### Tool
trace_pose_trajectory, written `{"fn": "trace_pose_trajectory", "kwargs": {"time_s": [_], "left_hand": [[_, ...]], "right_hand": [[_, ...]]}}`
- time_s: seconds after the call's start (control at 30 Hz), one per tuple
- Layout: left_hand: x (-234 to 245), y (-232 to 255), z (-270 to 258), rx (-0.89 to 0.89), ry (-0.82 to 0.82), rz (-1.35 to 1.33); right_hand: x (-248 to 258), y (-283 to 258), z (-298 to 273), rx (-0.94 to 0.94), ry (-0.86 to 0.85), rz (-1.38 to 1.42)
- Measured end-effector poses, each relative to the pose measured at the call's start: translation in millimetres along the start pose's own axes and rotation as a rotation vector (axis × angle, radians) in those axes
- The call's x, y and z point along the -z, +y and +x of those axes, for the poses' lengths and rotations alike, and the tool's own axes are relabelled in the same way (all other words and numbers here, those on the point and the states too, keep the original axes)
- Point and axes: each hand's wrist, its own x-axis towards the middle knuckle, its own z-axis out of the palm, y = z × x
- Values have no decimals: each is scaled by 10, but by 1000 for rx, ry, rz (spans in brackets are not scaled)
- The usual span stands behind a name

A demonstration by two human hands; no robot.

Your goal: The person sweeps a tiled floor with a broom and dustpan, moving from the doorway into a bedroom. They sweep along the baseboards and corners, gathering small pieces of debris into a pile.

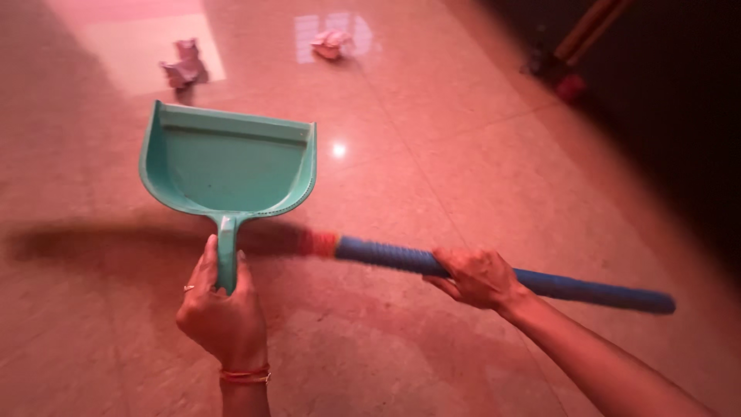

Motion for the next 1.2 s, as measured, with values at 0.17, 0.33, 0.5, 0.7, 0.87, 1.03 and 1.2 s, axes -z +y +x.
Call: {"fn": "trace_pose_trajectory", "kwargs": {"time_s": [0.17,0.33,0.5,0.7,0.87,1.03,1.2], "left_hand": [[288,-95,196,75,57,71],[553,-138,376,224,86,134],[627,-66,382,217,142,131],[583,98,260,197,85,252],[583,146,197,155,134,129],[765,23,119,199,108,154],[1032,-159,131,217,99,143]], "right_hand": [[-121,106,130,146,71,83],[-60,245,406,-161,-42,-67],[169,158,753,-312,15,0],[170,-196,698,-77,-28,153],[-81,-420,453,396,-183,39],[-278,-338,476,497,-27,147],[-106,-40,577,113,12,72]]}}
